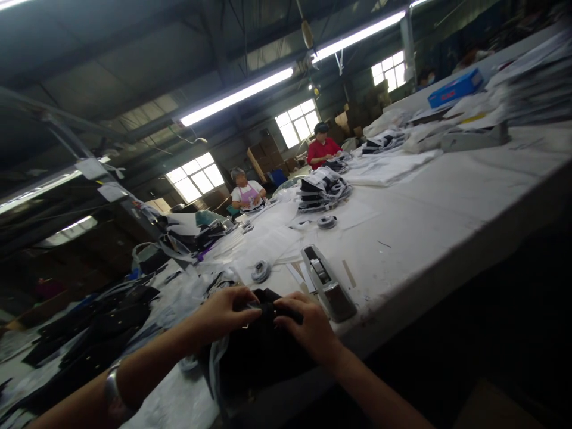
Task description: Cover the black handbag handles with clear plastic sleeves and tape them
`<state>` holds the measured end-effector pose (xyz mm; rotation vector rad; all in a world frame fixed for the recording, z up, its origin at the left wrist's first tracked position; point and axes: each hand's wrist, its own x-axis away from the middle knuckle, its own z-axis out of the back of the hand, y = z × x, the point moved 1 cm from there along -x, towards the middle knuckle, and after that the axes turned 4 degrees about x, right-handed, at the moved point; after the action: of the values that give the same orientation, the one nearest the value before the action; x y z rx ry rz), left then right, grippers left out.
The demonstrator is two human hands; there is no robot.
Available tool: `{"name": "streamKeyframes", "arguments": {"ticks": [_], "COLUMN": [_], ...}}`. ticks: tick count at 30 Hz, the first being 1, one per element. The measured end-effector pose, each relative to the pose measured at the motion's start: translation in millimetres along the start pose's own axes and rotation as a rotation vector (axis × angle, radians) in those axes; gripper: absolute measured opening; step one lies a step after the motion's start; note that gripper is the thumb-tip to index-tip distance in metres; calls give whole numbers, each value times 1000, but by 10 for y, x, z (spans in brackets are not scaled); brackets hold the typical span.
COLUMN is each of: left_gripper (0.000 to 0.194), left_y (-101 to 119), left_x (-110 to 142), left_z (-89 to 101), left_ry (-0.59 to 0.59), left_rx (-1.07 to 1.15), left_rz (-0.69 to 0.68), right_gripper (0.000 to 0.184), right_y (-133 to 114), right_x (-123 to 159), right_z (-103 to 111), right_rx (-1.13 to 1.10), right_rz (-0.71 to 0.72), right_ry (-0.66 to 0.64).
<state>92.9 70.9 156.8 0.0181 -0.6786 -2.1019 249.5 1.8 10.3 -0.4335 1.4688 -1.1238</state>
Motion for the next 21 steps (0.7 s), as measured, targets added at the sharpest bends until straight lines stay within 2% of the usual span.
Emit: {"name": "streamKeyframes", "arguments": {"ticks": [4,11,15,17,21], "left_gripper": [33,17,11,18,34], "left_y": [9,123,84,59,16], "left_x": [-77,-137,-70,-30,2], "left_z": [-83,-146,-173,-192,-242], "left_ry": [32,119,195,218,121], "left_rx": [140,-114,-186,-202,-197], "left_rz": [90,-123,-215,-263,-390], "right_gripper": [29,22,20,18,17], "right_y": [8,-5,-124,-177,-176], "right_x": [15,33,-24,-74,-178], "right_z": [-54,-110,-16,37,103], "right_rx": [-44,-5,189,231,104], "right_rz": [-6,-49,-90,-132,-248], "right_ry": [21,105,53,17,-105]}}
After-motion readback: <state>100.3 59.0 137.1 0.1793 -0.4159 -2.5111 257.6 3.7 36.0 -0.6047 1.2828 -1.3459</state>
